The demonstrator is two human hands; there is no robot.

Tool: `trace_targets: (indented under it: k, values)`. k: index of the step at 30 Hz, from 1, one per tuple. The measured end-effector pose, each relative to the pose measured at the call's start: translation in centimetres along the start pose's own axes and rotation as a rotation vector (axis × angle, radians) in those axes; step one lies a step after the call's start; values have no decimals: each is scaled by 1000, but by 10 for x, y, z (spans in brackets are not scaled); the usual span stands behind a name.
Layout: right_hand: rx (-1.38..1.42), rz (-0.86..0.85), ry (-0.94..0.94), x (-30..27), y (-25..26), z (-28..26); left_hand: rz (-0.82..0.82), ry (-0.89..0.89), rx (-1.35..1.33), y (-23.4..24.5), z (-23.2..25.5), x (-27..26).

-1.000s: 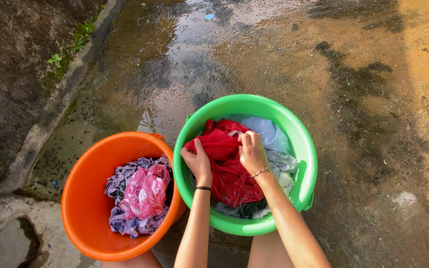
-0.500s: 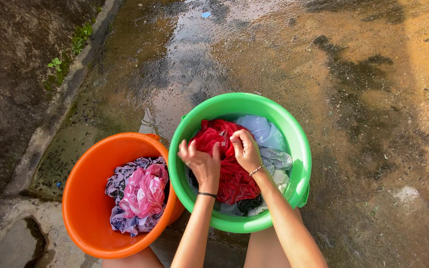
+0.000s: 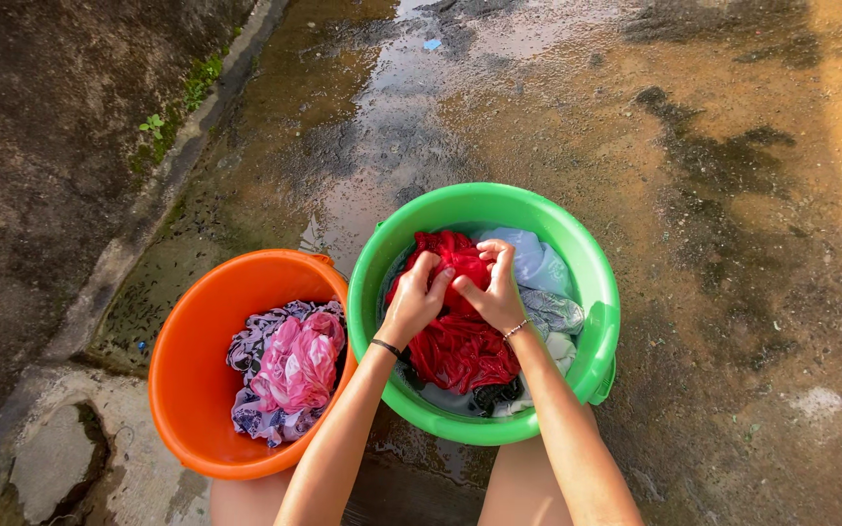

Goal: The person washes clothes by hand in a green basin, scrubbing individual items including a patterned garment and a red cloth before placing them into an orange basin.

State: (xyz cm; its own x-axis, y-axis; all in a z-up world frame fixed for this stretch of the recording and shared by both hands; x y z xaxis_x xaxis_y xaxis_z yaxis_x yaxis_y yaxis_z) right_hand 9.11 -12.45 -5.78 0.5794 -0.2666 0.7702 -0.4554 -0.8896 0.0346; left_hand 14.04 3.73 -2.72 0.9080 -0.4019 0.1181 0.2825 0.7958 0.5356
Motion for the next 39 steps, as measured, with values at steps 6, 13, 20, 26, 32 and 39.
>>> trace_targets:
  k: [6, 13, 20, 26, 32, 39]
  values:
    - [-19, -58, -177, -4, 0, 13, 74, 195, -495, 37, 32, 30]
    - [-51, 27, -472, -11, 7, 31, 35, 258, -911, 73, 53, 30]
    - [-49, -237, -378, -13, -7, 26, 21, 336, -587, 34, -11, 14]
    - [-123, -23, -296, -17, -2, 36, -54, 181, -494, 13, -62, 5]
    - [194, 174, -410, -17, 4, 60, -63, 681, -689, 14, -80, 17]
    - [349, 164, -451, -39, 17, 85, -32, 921, -775, 23, -26, -2]
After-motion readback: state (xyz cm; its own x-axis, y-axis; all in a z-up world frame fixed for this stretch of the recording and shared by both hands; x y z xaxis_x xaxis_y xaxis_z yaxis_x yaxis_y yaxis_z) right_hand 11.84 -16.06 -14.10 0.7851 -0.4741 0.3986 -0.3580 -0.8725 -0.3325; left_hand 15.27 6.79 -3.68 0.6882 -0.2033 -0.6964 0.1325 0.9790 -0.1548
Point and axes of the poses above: each hand's wrist, its own x-axis towards the middle knuckle, its own y-axis out of the back of the hand, z = x × y, the point moved 2 cm from there along x, towards the middle knuckle, and after that the axes turned 14 degrees about y, right-handed, at the moved point
